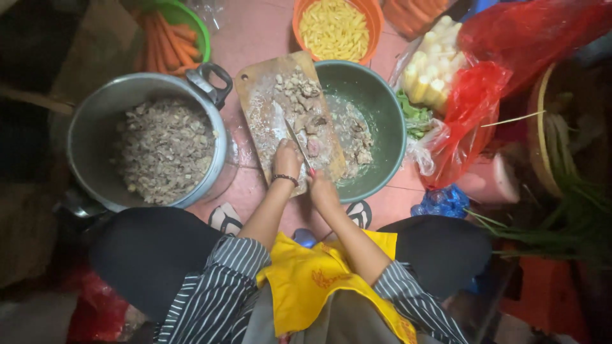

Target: Chopping cooked meat into smaller pieces on a wooden cutting board.

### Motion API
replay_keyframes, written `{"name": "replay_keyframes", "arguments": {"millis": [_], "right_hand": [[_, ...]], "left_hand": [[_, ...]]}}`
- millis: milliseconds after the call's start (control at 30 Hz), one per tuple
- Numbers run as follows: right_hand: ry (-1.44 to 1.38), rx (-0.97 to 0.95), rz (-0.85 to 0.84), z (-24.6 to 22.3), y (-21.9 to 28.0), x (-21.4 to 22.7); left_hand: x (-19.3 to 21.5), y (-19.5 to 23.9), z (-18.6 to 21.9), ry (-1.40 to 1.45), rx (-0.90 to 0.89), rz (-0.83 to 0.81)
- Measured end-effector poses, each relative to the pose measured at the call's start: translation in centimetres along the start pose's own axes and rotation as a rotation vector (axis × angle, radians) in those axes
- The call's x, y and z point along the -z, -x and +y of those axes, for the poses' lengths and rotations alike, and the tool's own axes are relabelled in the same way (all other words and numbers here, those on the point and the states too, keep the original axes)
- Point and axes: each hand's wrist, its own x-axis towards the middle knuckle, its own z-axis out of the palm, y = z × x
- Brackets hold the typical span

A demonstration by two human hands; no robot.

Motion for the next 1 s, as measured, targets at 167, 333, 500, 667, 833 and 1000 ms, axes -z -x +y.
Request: {"name": "replay_keyframes", "arguments": {"millis": [167,333,500,667,833,1000], "right_hand": [[0.020,-0.105,-0.087,2.2,7.0,2.1],[-0.063,-0.026,0.019,3.2,4.8,-0.5],[-0.248,0.199,0.055,3.9,1.6,-0.8],[-0.458,-0.040,-0.250,5.0,5.0,1.5],[-0.059,0.008,0.036,2.5,7.3,3.0],[0.155,-0.026,-0.032,0.0,10.4,5.9]], "left_hand": [[0.7,0.1,0.8,0.012,0.004,0.015],[0.3,1.0,0.5,0.002,0.020,-0.039],[1.7,2.3,1.9,0.064,0.000,-0.030],[1.7,2.9,1.9,0.014,-0.029,0.012],[1.9,2.6,0.7,-0.039,-0.002,0.052],[1.8,3.1,-0.3,0.066,0.094,0.085]]}}
